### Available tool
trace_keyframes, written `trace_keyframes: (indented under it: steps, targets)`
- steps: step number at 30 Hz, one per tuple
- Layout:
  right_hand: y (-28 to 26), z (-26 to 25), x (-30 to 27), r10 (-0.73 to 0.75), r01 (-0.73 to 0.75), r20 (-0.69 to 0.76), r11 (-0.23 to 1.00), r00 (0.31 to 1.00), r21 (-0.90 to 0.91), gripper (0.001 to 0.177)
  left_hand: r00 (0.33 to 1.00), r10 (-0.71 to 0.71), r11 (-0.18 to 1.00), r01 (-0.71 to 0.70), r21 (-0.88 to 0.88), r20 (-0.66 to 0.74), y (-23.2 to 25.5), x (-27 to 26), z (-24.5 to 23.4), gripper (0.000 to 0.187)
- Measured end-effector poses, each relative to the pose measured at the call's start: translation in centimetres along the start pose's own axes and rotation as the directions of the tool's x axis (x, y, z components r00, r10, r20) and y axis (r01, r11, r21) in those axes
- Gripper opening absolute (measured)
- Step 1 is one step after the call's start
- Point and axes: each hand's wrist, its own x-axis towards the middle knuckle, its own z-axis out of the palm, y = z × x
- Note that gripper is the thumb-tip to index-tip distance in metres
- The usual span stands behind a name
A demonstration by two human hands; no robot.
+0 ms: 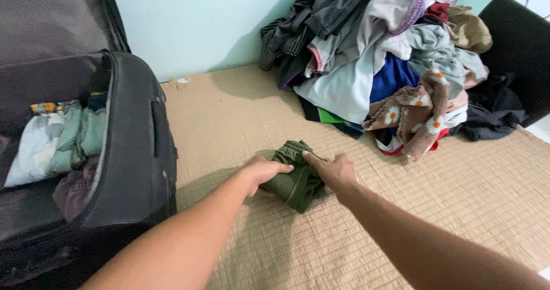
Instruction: The person folds clothing items by hand, including patterned shorts, green shorts, and a light-colored shirt, and places them into an open suitcase.
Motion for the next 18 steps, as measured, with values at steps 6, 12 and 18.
trace_keyframes:
  steps: [6,12,18]
  targets:
    - [1.8,-1.1,-4.8,0.161,-0.308,0.388,0.883,0.907,0.355,0.089,0.977,-0.079,0.942,0.139,-0.305,0.2,-2.2,1.1,0.4,0.045]
    - [-0.5,0.5,-5.3,0.184,-0.427,0.488,0.783,0.853,0.451,0.068,0.979,-0.078,0.938,0.137,-0.32,0.189,-3.2,1.2,0.3,0.039]
    - [-1.4,1.6,-3.9,-0.102,-0.142,0.457,0.871,0.884,0.47,0.054,0.986,-0.025,0.933,0.083,-0.351,0.166,-3.4,1.7,-1.4,0.04]
